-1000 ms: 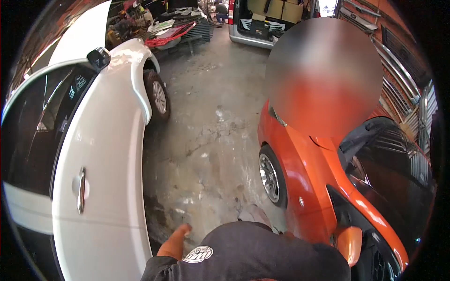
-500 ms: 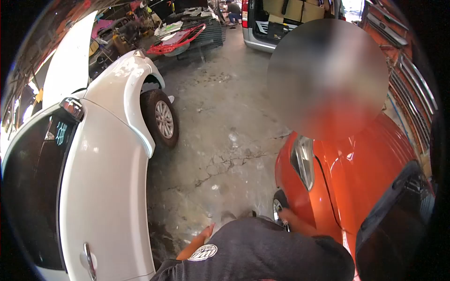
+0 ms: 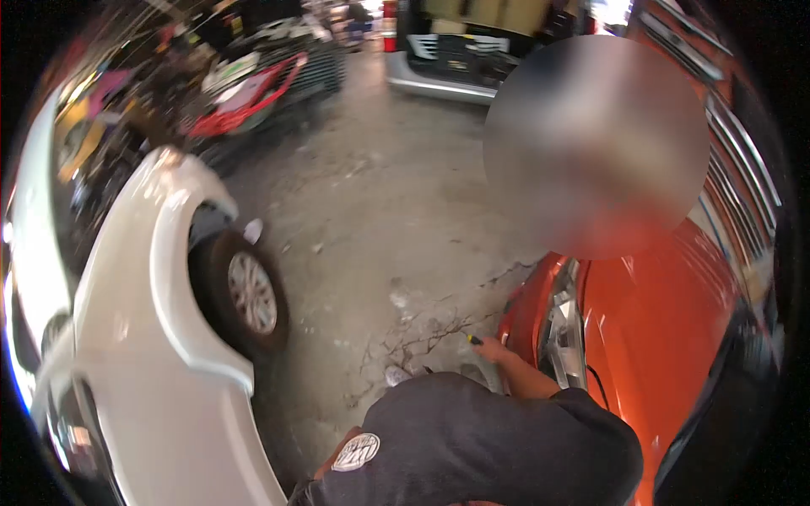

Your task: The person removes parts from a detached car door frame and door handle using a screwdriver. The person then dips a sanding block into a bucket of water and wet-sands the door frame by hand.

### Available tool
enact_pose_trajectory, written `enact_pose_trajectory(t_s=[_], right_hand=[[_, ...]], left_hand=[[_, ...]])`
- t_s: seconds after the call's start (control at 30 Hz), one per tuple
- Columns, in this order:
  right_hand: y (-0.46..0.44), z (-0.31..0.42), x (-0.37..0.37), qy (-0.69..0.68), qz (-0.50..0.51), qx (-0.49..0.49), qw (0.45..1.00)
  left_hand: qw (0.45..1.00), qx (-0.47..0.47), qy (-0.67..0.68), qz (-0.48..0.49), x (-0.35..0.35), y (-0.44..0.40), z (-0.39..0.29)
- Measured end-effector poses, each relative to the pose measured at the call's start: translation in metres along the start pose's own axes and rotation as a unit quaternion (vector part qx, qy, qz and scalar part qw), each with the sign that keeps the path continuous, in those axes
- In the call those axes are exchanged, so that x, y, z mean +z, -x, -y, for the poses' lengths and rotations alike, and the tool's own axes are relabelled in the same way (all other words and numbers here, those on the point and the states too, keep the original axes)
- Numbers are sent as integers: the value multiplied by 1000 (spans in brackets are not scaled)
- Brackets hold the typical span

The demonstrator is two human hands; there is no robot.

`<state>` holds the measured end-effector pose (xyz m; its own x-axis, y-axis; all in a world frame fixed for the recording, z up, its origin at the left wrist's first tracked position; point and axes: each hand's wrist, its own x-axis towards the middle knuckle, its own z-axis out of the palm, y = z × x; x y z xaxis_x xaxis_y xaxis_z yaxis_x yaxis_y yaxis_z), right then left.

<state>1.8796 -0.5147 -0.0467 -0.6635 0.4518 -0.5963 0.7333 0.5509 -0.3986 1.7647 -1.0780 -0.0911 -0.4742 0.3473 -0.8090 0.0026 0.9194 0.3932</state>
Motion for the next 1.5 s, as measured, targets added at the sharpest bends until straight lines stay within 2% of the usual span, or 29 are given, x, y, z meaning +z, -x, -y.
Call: enact_pose_trajectory(t_s=[0.07, 0.1, 0.17, 0.27, 0.37, 0.43, 0.53, 0.67, 0.7, 0.73, 0.77, 0.8, 0.83, 0.87, 0.93, 0.97, 1.03, 1.1, 1.13, 1.17, 1.23, 1.27, 1.3, 1.37, 1.4, 1.43, 1.47, 1.5], right_hand=[[-13, -20, 23, 40, -19, 84, 995], [-3, -11, 10, 35, 33, 130, 990], [6, -3, -5, 18, 120, 204, 971], [-15, -10, -5, -31, 158, 249, 955], [-77, -9, -21, -62, 168, 274, 945], [-126, -7, -49, -75, 163, 276, 944], [-232, 2, -107, -52, 136, 222, 964], [-410, 42, -233, 109, 49, 56, 991], [-464, 54, -266, 52, 60, 152, 985], [-519, 71, -297, 99, 9, 44, 994], [-523, 136, -377, 52, -32, 79, 995], [-548, 163, -420, -7, -52, 75, 996], [-583, 196, -458, -59, -65, 59, 994], [-618, 230, -493, -108, -69, 35, 991], [-664, 289, -543, -135, -159, -25, 978], [-680, 310, -558, -159, -200, -48, 965], [-732, 329, -584, -164, -82, -13, 983], [-745, 343, -594, -189, -44, 1, 981], [-801, 280, -549, 152, -146, -228, 951], [-817, 259, -537, 159, -96, -203, 961], [-816, 237, -532, 210, -16, -157, 965], [-812, 231, -534, 163, -23, -85, 983], [-810, 231, -536, 115, -48, -9, 992], [-810, 233, -538, 52, -91, 103, 989], [-812, 241, -546, -11, -55, 139, 989], [-815, 248, -553, -71, -23, 180, 981], [-819, 251, -562, -134, 3, 208, 969], [-839, 234, -550, 22, 32, 67, 997]], left_hand=[[995, 57, -83, 17, -87, -62, -35], [987, 87, -131, 24, -128, -97, -50], [984, 75, -162, 14, -211, -157, -95], [994, 18, -95, -53, -324, -224, -189], [976, 113, -91, -165, -396, -299, -254], [988, 88, -56, -112, -421, -341, -286], [995, 86, 32, -41, -409, -382, -328], [989, 97, -12, -112, -413, -399, -408], [984, 114, -38, -129, -425, -404, -435], [979, 131, -61, -147, -438, -418, -452], [979, 124, -48, -152, -454, -432, -473], [980, 110, -27, -164, -467, -450, -490], [980, 8, 136, -144, -478, -476, -502], [987, 87, 52, -122, -491, -486, -514], [961, 232, -127, -78, -529, -506, -540], [958, 223, -174, -55, -545, -523, -548], [940, 211, -268, 8, -569, -567, -558], [936, 242, -254, -19, -590, -611, -560], [932, 258, -252, -31, -606, -635, -561], [959, 226, -141, -97, -630, -629, -582], [986, 124, -85, -78, -645, -662, -588], [992, 79, -64, -69, -672, -675, -609], [989, 95, -36, -109, -688, -685, -618], [956, 202, -214, -14, -736, -709, -629], [916, 258, -303, 42, -761, -723, -638], [886, 246, -381, 95, -785, -743, -655], [902, 231, -358, 66, -806, -754, -671], [918, 214, -332, 33, -829, -763, -687]])
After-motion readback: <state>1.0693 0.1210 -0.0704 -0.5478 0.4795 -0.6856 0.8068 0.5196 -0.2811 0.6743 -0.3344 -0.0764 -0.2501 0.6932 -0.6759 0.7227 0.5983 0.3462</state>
